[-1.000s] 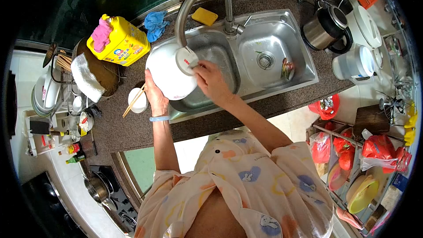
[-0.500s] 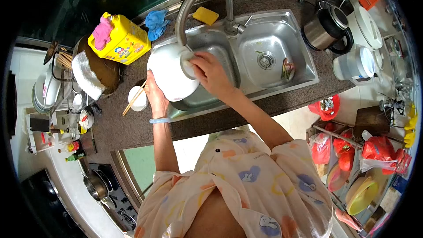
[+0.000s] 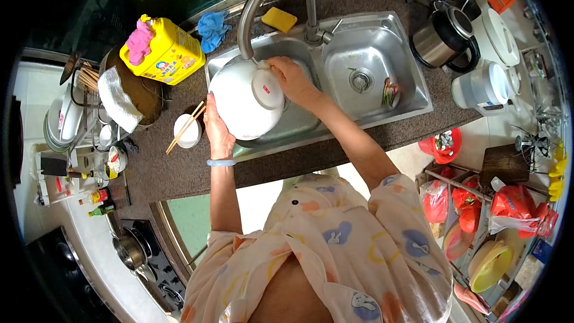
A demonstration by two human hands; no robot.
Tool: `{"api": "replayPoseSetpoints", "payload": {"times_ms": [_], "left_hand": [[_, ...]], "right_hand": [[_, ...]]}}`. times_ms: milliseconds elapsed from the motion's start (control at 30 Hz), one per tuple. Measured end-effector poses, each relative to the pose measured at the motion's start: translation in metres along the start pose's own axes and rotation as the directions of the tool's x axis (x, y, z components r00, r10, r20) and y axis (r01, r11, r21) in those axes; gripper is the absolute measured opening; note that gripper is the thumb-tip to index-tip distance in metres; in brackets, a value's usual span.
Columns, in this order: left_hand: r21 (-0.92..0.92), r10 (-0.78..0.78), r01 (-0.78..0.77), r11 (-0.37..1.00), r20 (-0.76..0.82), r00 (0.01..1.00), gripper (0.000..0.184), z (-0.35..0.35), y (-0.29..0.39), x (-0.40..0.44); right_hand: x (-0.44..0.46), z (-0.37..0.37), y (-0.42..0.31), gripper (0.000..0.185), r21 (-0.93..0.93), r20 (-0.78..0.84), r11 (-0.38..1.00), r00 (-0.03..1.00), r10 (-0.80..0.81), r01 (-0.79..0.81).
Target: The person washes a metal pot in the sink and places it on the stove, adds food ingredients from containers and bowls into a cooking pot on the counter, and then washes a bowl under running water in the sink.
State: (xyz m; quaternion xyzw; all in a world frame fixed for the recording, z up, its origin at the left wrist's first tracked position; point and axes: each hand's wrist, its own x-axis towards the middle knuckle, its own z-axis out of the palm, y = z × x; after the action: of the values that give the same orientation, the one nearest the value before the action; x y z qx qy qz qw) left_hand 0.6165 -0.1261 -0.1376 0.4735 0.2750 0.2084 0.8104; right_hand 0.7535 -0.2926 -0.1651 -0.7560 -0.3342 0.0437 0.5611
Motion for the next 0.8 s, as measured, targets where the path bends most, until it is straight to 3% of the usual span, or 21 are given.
{"api": "replayPoseSetpoints", "payload": {"times_ms": [67, 100, 167, 200, 267, 300, 500, 567, 600, 667, 700, 767, 800], "left_hand": [[-0.161, -0.078, 0.079, 0.984, 0.012, 0.997, 0.053, -0.004, -0.011, 0.004], [-0.161, -0.079, 0.080, 0.984, 0.013, 0.997, 0.053, -0.005, -0.014, 0.007], [-0.343, -0.101, 0.103, 0.934, 0.024, 0.995, 0.054, -0.006, -0.022, 0.008], [-0.342, -0.103, 0.103, 0.934, 0.019, 0.994, 0.054, -0.006, -0.025, 0.008], [-0.440, -0.170, 0.155, 0.885, 0.006, 0.985, 0.055, -0.004, -0.031, 0.009], [-0.441, -0.171, 0.155, 0.884, 0.005, 0.985, 0.055, -0.003, -0.036, 0.011], [-0.380, -0.136, 0.066, 0.923, -0.161, 0.977, 0.053, 0.003, -0.048, 0.014], [-0.206, -0.034, -0.016, 0.978, -0.236, 0.971, 0.054, 0.007, -0.049, 0.015], [-0.206, -0.031, -0.019, 0.978, -0.237, 0.971, 0.054, 0.011, -0.044, 0.013], [-0.037, 0.037, -0.046, 0.998, -0.211, 0.977, 0.056, 0.019, -0.035, 0.004], [-0.034, 0.041, -0.049, 0.998, -0.215, 0.976, 0.056, 0.019, -0.032, 0.001], [0.182, 0.052, -0.026, 0.983, -0.140, 0.989, 0.056, 0.020, -0.028, -0.005], [0.233, 0.104, -0.071, 0.970, -0.133, 0.986, 0.056, 0.020, -0.028, -0.007]], "right_hand": [[-0.009, 0.002, 0.008, 0.021, -0.092, -0.023, 0.984, 0.989, 0.149, -0.151], [-0.015, 0.002, 0.009, 0.021, -0.093, -0.023, 0.984, 0.988, 0.149, -0.151], [-0.034, 0.007, 0.005, 0.024, 0.003, -0.047, 0.969, 0.968, 0.248, -0.248], [-0.044, 0.015, 0.006, 0.024, 0.005, -0.043, 0.968, 0.967, 0.251, -0.251], [-0.060, 0.028, 0.009, 0.027, -0.107, -0.231, 0.988, 0.970, 0.080, -0.107], [-0.066, 0.032, 0.006, 0.027, -0.108, -0.230, 0.988, 0.970, 0.080, -0.107], [-0.097, 0.049, -0.025, 0.034, -0.199, -0.250, 0.979, 0.968, -0.005, -0.046], [-0.096, 0.050, -0.039, 0.036, -0.135, -0.178, 0.990, 0.984, 0.015, -0.039], [-0.092, 0.049, -0.041, 0.036, -0.134, -0.177, 0.990, 0.984, 0.013, -0.037], [-0.080, 0.045, -0.042, 0.033, -0.192, -0.109, 0.968, 0.977, -0.184, 0.161], [-0.068, 0.043, -0.042, 0.033, -0.186, -0.108, 0.969, 0.977, -0.185, 0.163], [-0.039, 0.036, -0.040, 0.032, -0.247, -0.109, 0.955, 0.974, -0.197, 0.166], [-0.029, 0.033, -0.038, 0.031, -0.185, -0.134, 0.979, 0.985, -0.107, 0.081]]}}
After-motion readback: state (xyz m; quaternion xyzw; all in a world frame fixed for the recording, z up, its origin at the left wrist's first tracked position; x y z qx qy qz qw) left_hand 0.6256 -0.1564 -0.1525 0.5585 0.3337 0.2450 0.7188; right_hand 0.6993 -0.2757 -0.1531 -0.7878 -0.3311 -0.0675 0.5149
